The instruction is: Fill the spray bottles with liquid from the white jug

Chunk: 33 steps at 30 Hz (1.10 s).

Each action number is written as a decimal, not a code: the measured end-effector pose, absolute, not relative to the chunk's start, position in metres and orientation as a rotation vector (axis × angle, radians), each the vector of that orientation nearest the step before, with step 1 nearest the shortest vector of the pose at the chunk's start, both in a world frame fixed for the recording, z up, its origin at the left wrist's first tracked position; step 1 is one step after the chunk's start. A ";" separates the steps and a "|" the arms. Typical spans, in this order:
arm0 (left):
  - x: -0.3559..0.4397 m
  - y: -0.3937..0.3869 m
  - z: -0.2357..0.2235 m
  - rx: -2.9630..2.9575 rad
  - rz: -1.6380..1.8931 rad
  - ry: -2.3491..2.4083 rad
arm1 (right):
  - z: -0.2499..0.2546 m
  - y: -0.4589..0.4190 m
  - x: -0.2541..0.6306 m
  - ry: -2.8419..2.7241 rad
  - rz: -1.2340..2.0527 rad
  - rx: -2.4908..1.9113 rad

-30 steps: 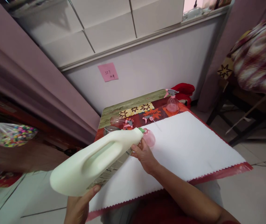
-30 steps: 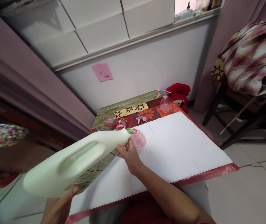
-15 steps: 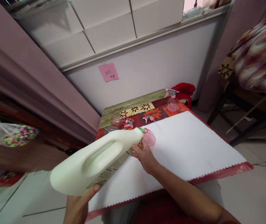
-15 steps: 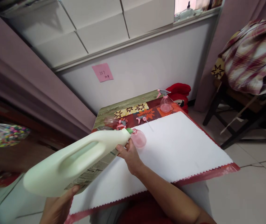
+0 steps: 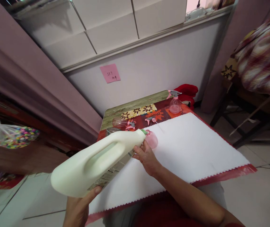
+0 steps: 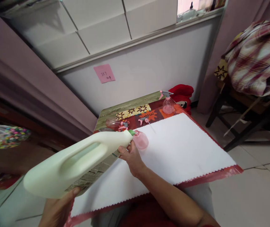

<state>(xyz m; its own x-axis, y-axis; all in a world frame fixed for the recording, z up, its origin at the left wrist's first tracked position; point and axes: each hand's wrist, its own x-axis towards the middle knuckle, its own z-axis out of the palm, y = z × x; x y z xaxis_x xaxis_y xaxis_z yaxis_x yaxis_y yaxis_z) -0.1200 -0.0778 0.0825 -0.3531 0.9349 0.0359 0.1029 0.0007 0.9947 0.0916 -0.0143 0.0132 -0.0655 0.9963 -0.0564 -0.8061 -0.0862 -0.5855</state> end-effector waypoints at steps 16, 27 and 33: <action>-0.135 -0.074 0.071 1.131 1.422 1.533 | 0.014 -0.014 0.091 -0.462 1.601 -0.542; -0.120 -0.080 0.084 1.133 1.441 1.568 | 0.017 -0.015 0.091 -0.469 1.602 -0.537; -0.118 -0.080 0.085 1.120 1.455 1.564 | 0.019 -0.015 0.092 -0.461 1.602 -0.542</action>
